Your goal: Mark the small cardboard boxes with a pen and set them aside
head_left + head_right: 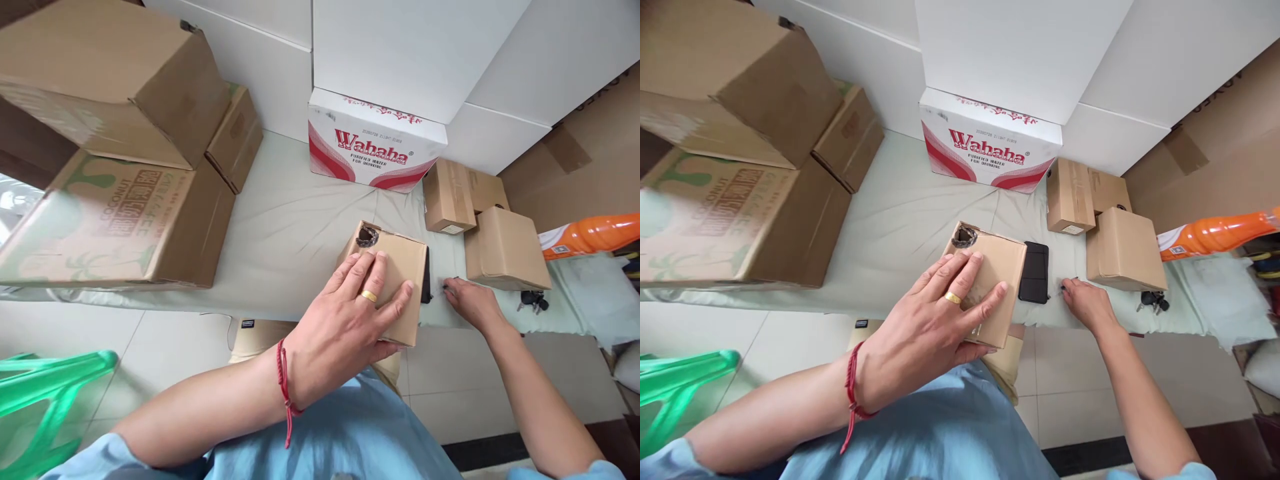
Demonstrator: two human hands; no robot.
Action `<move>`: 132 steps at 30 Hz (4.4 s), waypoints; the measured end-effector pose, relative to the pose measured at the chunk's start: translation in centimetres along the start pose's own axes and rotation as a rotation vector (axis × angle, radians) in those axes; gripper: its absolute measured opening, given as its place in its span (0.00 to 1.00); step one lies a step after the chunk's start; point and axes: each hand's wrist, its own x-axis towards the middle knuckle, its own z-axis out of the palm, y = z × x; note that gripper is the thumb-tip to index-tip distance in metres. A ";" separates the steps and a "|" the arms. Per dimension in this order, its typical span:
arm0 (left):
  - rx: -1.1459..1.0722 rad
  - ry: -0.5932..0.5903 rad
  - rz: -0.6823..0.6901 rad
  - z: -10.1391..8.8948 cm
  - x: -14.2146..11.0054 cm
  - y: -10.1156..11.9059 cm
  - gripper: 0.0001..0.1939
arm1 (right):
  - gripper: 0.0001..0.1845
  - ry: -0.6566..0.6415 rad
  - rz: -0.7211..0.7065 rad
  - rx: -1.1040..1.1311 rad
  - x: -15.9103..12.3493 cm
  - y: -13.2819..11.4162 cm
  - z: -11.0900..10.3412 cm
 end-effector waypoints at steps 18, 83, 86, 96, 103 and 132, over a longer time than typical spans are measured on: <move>-0.027 0.018 -0.007 0.0 0.0 0.1 0.40 | 0.07 0.501 0.113 0.642 -6.0 2.2 -3.9; 0.009 0.090 -0.056 0.5 0.1 0.8 0.36 | 0.09 0.833 -0.353 1.291 -1.9 -16.7 -19.4; 0.018 0.104 -0.058 0.5 0.1 0.9 0.37 | 0.08 0.848 -0.358 1.291 -1.7 -16.7 -19.2; 0.021 0.096 -0.059 0.7 0.2 0.8 0.38 | 0.08 0.793 -0.392 1.239 -1.2 -16.6 -19.0; 0.047 0.101 -0.059 0.8 0.2 0.9 0.38 | 0.07 0.824 -0.360 1.243 -1.4 -16.6 -19.2; -0.788 0.242 -0.639 3.3 -6.1 -3.4 0.35 | 0.14 1.057 -0.075 1.360 -6.7 -15.1 -10.8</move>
